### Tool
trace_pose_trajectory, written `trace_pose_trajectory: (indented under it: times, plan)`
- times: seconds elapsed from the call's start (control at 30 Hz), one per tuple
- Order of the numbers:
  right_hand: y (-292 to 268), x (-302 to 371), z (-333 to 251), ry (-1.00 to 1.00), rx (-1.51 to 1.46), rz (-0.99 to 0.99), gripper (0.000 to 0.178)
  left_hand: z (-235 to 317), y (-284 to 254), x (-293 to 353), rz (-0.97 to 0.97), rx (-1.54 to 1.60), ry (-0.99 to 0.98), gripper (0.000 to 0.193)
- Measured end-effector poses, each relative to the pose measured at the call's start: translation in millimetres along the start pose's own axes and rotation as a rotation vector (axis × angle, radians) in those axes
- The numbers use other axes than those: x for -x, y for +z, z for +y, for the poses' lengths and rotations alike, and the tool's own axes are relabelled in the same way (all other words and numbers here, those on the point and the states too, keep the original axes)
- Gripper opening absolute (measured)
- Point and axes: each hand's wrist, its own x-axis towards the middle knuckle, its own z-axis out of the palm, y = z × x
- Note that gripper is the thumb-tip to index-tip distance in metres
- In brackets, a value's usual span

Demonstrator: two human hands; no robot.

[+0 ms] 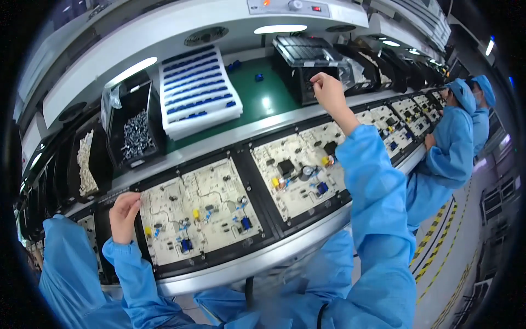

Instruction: Manually placing components onto printed circuit boards at an assembly station.

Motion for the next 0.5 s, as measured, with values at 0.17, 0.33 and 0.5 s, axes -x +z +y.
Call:
trace_pose_trajectory:
  times: [0.17,0.33,0.5]
  plan:
    - [45.2,-54.4,75.4,0.076,0.329,-0.158,0.024,-11.4,-12.3,9.8,0.128,0.062,-0.028,0.017]
    - [42.3,-77.8,105.7,-0.015,0.493,-0.268,0.027,-7.3,-16.1,-6.0,0.234,-0.172,0.029,0.017]
    - [65.5,-110.9,167.7,-0.041,0.379,-0.199,0.02,-6.4,-27.2,3.0,0.193,-0.289,-0.025,0.019]
